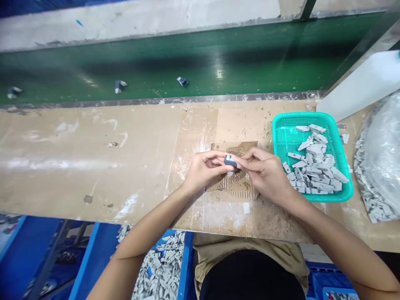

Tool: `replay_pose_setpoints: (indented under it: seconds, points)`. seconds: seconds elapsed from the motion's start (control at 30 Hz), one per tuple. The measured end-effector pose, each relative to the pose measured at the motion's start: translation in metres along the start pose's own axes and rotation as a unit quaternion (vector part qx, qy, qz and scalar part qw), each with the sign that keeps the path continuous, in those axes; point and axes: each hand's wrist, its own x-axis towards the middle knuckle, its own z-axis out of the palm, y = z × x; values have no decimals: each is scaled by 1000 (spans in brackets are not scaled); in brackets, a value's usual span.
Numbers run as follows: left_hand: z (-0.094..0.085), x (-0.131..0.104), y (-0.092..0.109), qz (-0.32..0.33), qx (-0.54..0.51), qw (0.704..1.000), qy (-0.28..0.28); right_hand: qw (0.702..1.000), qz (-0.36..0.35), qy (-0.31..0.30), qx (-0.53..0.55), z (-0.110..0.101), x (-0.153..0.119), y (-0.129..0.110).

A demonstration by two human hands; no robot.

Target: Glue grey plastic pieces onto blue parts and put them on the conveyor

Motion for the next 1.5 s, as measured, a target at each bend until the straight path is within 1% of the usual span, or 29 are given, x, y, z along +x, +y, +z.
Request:
replay_pose_setpoints:
  seconds: [0.07, 0.1, 0.17, 0.2, 0.27, 0.33, 0.37, 0.4, 0.43, 0.47, 0.5, 0.57, 0.6, 0.63, 0.67, 0.73, 0.77, 0.8, 0.87, 0.93, 0.97, 1.03, 1.1, 1.17, 1.23, 1.3, 1.4, 1.47, 1.5]
  points:
    - [-2, 2, 2, -14, -28, 999, -18, 1000, 20, 3, -7, -4, 0, 0]
    - [-3, 3, 2, -21, -55, 998, -25, 999, 26, 16, -15, -8, 1, -1]
    - [-6, 5, 3, -36, -121, 992, -23, 996, 26, 76, -33, -20, 2, -7]
    - [-7, 6, 4, -43, -151, 987, -12, 992, 26, 115, -40, -28, 2, -11]
    - [-11, 7, 6, -57, -197, 978, 27, 981, 36, 185, -42, -44, 1, -17]
    - [-15, 8, 8, -60, -231, 969, 71, 971, 54, 227, -57, -60, -3, -17]
    - [-17, 8, 10, -57, -242, 964, 89, 968, 55, 229, -80, -67, -5, -14]
    - [-19, 9, 11, -50, -247, 962, 105, 967, 42, 222, -114, -74, -9, -6]
    - [-20, 10, 12, -44, -247, 961, 115, 967, 19, 200, -157, -80, -12, 4]
    - [-22, 12, 13, -39, -238, 963, 120, 966, -20, 168, -197, -85, -17, 17]
    - [-24, 15, 14, -35, -221, 967, 120, 961, -66, 140, -227, -89, -21, 32]
    - [-29, 26, 16, -13, -143, 983, 118, 958, -107, 83, -252, -90, -30, 62]
    - [-32, 35, 18, 15, -78, 989, 124, 953, -104, 79, -275, -88, -35, 76]
    - [-36, 46, 20, 51, 2, 990, 135, 947, -106, 76, -294, -84, -39, 87]
    - [-41, 59, 22, 89, 94, 980, 151, 945, -102, 69, -304, -79, -42, 96]
    - [-51, 92, 29, 149, 262, 934, 193, 947, -87, 61, -304, -67, -46, 104]
    - [-57, 109, 34, 164, 320, 908, 213, 950, -65, 47, -300, -62, -47, 104]
    - [-62, 127, 38, 171, 354, 890, 232, 954, -38, 28, -295, -59, -46, 103]
    - [-75, 160, 49, 177, 384, 866, 268, 959, 23, -18, -280, -56, -44, 96]
    - [-89, 186, 61, 177, 397, 849, 300, 964, 68, -53, -253, -58, -39, 87]
    - [-97, 196, 68, 176, 404, 840, 316, 966, 87, -58, -238, -61, -37, 82]
    - [-114, 207, 79, 174, 415, 821, 350, 970, 125, -31, -206, -67, -31, 75]
    - [-131, 210, 88, 168, 420, 804, 386, 976, 160, 25, -149, -72, -26, 68]
    - [-148, 207, 95, 146, 415, 794, 420, 977, 196, 73, -39, -76, -21, 62]
    - [-162, 202, 98, 106, 401, 794, 444, 964, 228, 96, 95, -79, -16, 57]
    - [-174, 198, 98, 75, 387, 799, 454, 947, 241, 101, 188, -82, -13, 53]
    - [-185, 191, 97, 74, 357, 805, 468, 937, 245, 94, 231, -88, -10, 48]
    - [-186, 187, 97, 81, 321, 816, 474, 934, 247, 95, 239, -91, -10, 45]
    - [-184, 185, 97, 82, 298, 826, 471, 933, 248, 96, 242, -92, -9, 44]
